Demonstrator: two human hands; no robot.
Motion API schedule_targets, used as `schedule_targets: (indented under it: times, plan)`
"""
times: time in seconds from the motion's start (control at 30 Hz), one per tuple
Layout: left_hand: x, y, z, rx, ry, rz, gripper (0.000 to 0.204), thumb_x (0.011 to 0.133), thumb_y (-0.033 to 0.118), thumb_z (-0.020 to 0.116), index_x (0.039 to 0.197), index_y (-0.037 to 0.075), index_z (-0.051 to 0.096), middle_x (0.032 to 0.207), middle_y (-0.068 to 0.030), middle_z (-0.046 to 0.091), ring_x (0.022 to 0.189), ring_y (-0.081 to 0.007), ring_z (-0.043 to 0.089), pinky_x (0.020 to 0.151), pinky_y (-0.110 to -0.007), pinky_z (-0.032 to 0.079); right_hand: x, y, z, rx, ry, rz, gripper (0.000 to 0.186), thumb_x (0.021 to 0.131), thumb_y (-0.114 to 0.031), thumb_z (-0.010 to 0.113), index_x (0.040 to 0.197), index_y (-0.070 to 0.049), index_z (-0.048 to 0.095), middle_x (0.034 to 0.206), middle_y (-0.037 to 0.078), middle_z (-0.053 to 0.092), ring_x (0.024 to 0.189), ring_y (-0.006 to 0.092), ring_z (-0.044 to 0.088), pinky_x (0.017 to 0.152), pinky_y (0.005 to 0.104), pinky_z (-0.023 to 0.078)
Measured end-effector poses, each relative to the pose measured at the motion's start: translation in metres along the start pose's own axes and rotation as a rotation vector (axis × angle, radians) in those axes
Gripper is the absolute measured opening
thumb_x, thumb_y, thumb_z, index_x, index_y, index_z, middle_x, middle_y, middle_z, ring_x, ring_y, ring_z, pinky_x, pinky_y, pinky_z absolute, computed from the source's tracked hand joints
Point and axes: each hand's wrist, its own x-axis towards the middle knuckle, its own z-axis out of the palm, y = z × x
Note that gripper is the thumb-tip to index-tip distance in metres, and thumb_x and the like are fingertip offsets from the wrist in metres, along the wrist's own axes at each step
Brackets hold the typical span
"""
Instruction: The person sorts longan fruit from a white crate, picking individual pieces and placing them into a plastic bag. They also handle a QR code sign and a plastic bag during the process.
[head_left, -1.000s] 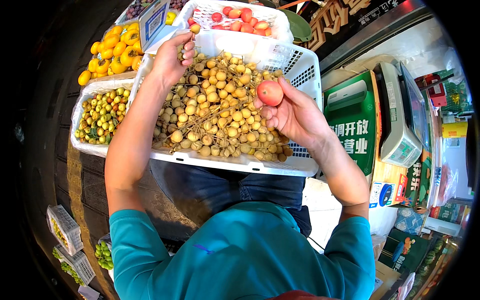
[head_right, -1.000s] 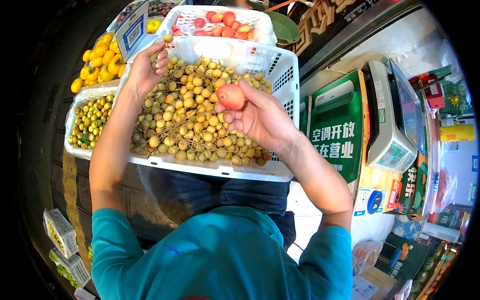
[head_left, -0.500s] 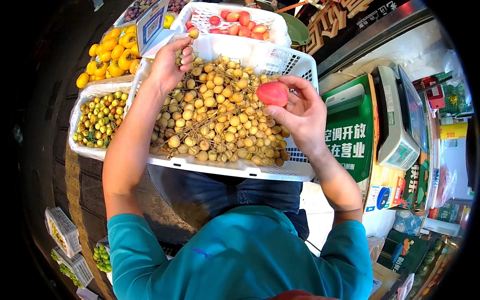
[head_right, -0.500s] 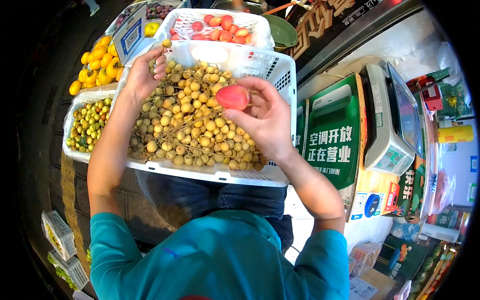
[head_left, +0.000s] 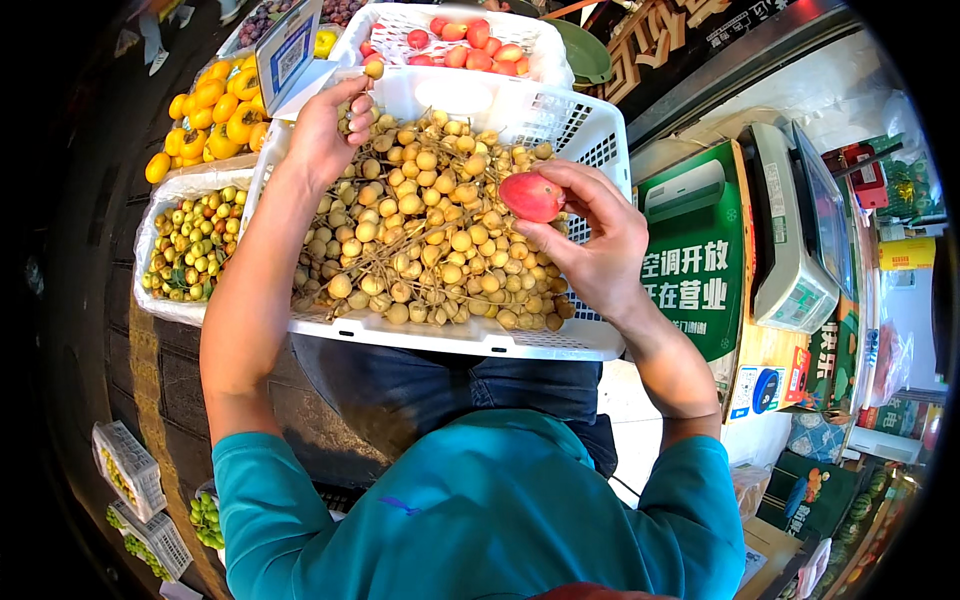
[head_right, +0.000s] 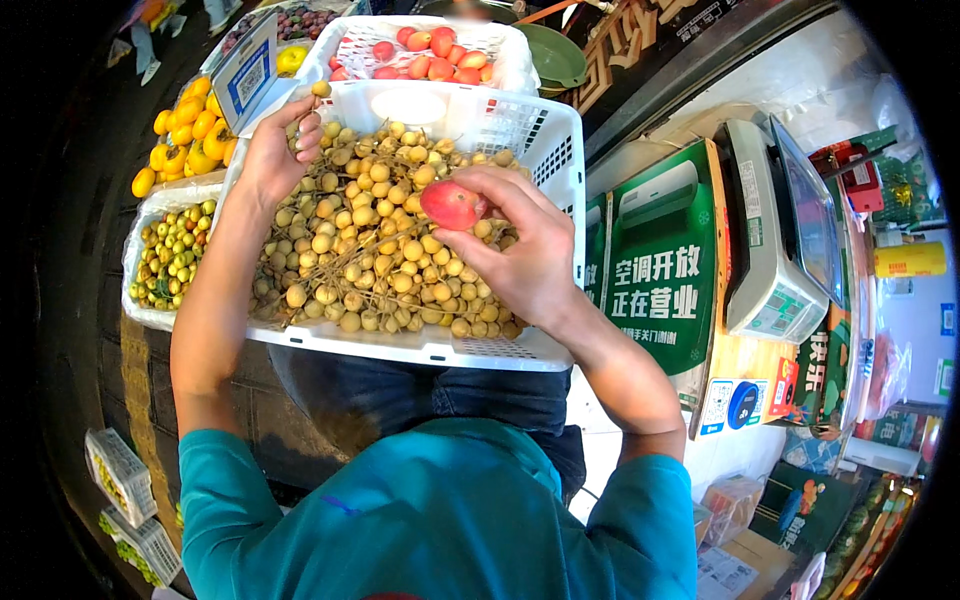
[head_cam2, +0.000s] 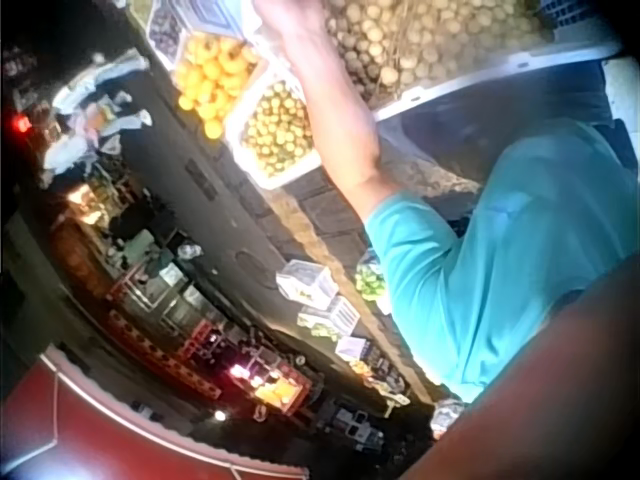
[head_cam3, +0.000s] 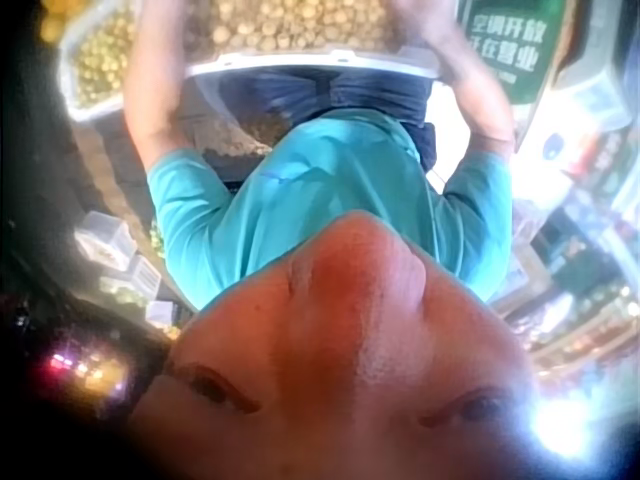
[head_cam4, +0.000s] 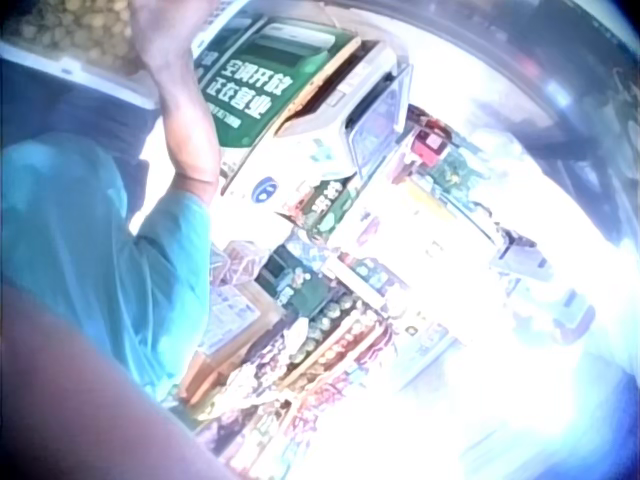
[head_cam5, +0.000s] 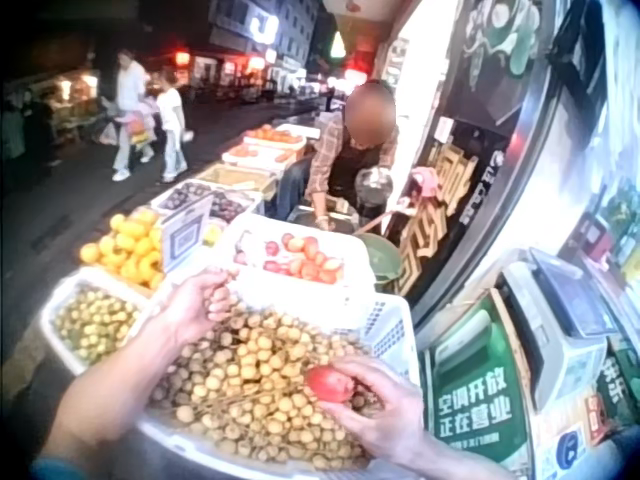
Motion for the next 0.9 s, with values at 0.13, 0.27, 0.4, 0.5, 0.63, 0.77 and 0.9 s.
schedule_targets:
  times: [0.13,0.27,0.4,0.5,0.63,0.77,0.9]
  plan:
    - [-0.001,0.000,0.002,0.003,0.014,0.002,0.014,0.100,0.017,0.052,0.106,0.005,0.054,0.072,0.0035,0.045,0.061,-0.0063,0.040,0.049,-0.021,0.027,0.002,0.003,0.000,0.042,-0.003,0.060,0.046,0.074,-0.009,0.086,0.115,0.001,0.067,0.115,0.014,0.068,0.101,0.0185,0.067,0.085,0.0310,0.058]
    - [0.000,-0.001,0.007,-0.007,0.016,0.003,0.014,0.100,0.017,0.052,0.106,0.004,0.054,0.072,0.0035,0.044,0.060,-0.0062,0.039,0.049,-0.020,0.027,0.001,0.008,-0.003,0.115,0.001,0.111,0.042,0.083,-0.011,0.081,0.119,0.002,0.064,0.113,0.014,0.068,0.096,0.0177,0.069,0.080,0.0297,0.059]
    - [0.000,0.000,0.003,-0.028,-0.008,-0.010,0.013,0.100,0.016,0.053,0.107,0.005,0.053,0.071,0.0035,0.044,0.058,-0.0065,0.039,0.047,-0.021,0.027,0.010,0.012,-0.012,0.886,-0.103,0.654,0.040,0.101,-0.025,0.058,0.130,0.002,0.054,0.103,0.017,0.068,0.077,0.0176,0.068,0.065,0.0275,0.059]
    - [-0.002,0.000,0.001,-0.042,-0.008,-0.016,0.011,0.100,0.016,0.053,0.105,0.006,0.054,0.071,0.0033,0.045,0.058,-0.0067,0.040,0.047,-0.021,0.027,0.015,0.016,-0.017,1.234,-0.138,0.880,0.038,0.104,-0.034,0.051,0.122,0.000,0.054,0.098,0.018,0.068,0.070,0.0180,0.066,0.060,0.0301,0.059]
    - [-0.002,-0.001,0.006,-0.025,0.020,-0.011,0.011,0.100,0.016,0.054,0.104,0.007,0.054,0.071,0.0034,0.045,0.058,-0.0066,0.039,0.047,-0.020,0.027,0.010,0.026,-0.023,1.247,-0.161,0.837,0.038,0.103,-0.037,0.053,0.118,-0.002,0.056,0.094,0.014,0.067,0.071,0.0158,0.065,0.060,0.0278,0.058]
    - [-0.004,-0.002,0.009,0.036,0.051,0.014,0.013,0.099,0.017,0.052,0.106,0.007,0.056,0.072,0.0040,0.046,0.058,-0.0059,0.039,0.048,-0.020,0.028,0.020,0.037,-0.024,1.037,-0.083,0.718,0.037,0.102,-0.036,0.056,0.116,-0.002,0.060,0.087,0.006,0.066,0.071,0.0130,0.064,0.063,0.0258,0.054]
    - [-0.002,0.000,0.001,0.024,0.047,0.000,0.013,0.099,0.019,0.052,0.106,0.008,0.057,0.072,0.0045,0.047,0.057,-0.0059,0.039,0.048,-0.020,0.027,0.086,0.065,-0.020,0.352,0.117,0.417,0.035,0.097,-0.024,0.066,0.122,0.000,0.062,0.094,0.004,0.070,0.079,0.0076,0.065,0.065,0.0214,0.050]
